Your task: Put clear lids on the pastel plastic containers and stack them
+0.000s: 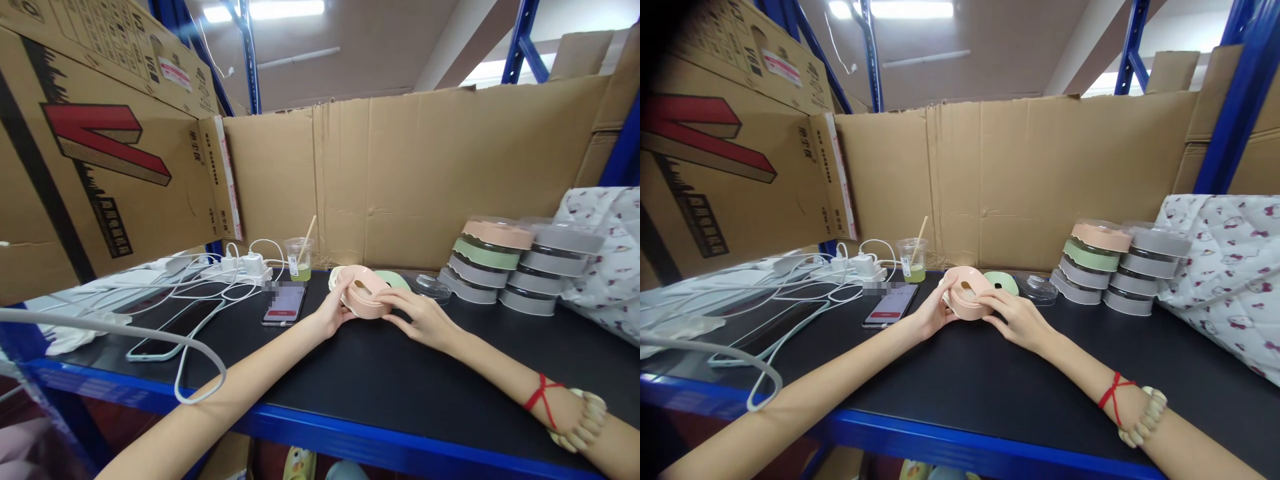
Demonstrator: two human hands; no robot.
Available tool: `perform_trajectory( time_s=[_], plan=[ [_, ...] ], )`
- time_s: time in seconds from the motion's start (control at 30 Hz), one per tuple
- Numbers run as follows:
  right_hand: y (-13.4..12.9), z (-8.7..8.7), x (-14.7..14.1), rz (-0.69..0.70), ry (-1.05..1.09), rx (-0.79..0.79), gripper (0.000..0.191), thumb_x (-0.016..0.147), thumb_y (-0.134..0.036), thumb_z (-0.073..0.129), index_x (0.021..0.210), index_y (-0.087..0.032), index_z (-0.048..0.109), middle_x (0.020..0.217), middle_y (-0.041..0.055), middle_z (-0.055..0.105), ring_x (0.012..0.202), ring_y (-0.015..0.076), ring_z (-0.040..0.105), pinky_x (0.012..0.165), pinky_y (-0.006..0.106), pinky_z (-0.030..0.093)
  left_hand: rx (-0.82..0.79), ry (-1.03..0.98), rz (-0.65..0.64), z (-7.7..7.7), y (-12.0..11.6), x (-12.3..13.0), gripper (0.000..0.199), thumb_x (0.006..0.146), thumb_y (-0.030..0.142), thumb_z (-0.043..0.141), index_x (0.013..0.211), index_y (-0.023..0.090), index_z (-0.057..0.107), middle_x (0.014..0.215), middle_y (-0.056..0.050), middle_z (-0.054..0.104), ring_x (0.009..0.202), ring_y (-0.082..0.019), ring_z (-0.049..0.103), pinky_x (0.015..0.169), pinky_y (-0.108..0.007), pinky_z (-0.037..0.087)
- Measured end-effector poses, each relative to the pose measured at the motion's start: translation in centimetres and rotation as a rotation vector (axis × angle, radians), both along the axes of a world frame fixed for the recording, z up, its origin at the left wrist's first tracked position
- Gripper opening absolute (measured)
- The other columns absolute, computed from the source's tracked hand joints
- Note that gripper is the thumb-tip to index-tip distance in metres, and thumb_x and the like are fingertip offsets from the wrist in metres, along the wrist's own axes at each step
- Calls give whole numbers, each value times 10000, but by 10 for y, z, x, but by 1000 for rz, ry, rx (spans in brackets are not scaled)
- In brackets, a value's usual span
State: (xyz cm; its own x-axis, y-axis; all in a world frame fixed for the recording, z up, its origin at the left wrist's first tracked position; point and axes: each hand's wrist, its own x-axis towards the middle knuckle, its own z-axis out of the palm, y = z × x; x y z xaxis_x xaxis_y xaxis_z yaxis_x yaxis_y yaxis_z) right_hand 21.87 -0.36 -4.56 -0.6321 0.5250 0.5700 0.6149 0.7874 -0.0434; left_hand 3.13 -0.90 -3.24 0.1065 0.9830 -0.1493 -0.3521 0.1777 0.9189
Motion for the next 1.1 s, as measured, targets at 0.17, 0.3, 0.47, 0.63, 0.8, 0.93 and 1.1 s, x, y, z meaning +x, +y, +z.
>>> perform_trajectory(
  time_s=[0.17,0.3,0.47,0.63,0.8,0.93,1.1],
  plan=[
    [3,-5,-2,-16,236,-161,434,781,-505,495,1146,-277,551,1280,61,470,1221,190,455,964,382,493,2,-35,39,-2,1,2,304,828,232,468,1091,119,570,943,-77,650,761,-148,607,617,-207,477],
    [3,-3,-9,-94,663,-571,722,728,-586,503,1334,-233,330,1340,120,388,1194,194,479,871,338,543,-13,-76,11,-2,-1,6,331,818,217,383,1034,108,608,844,-66,666,727,-164,618,651,-238,480],
    [-8,10,-17,-161,842,-1126,707,769,-464,506,1375,-201,254,1034,101,618,658,113,623,478,222,539,-26,29,-27,-5,-4,12,270,759,178,476,971,89,618,761,-63,659,703,-168,610,664,-232,470],
    [-14,15,-17,-75,847,-1218,740,656,-385,683,1297,-149,394,644,9,626,499,92,579,432,188,513,80,41,-74,-7,-5,14,208,777,194,541,933,90,630,836,-84,668,732,-166,616,671,-228,470],
    [-13,15,-20,-83,813,-1182,636,717,-357,626,1284,-151,424,679,25,643,539,94,598,467,189,526,62,6,-37,-7,-4,14,196,771,186,572,934,98,637,840,-85,669,730,-171,619,721,-255,478],
    [-8,15,-16,-222,726,-948,478,810,-404,449,1211,-152,514,836,74,656,593,106,608,473,210,516,23,-61,-19,-7,-2,13,199,788,168,542,953,91,623,867,-90,665,711,-157,616,684,-231,474],
    [11,12,13,-551,427,-208,431,721,-324,554,1141,-231,577,1120,62,587,992,210,592,849,386,527,-68,-197,51,-1,-2,9,251,799,191,437,952,91,608,721,-66,652,594,-159,598,625,-248,475]
  ],
)
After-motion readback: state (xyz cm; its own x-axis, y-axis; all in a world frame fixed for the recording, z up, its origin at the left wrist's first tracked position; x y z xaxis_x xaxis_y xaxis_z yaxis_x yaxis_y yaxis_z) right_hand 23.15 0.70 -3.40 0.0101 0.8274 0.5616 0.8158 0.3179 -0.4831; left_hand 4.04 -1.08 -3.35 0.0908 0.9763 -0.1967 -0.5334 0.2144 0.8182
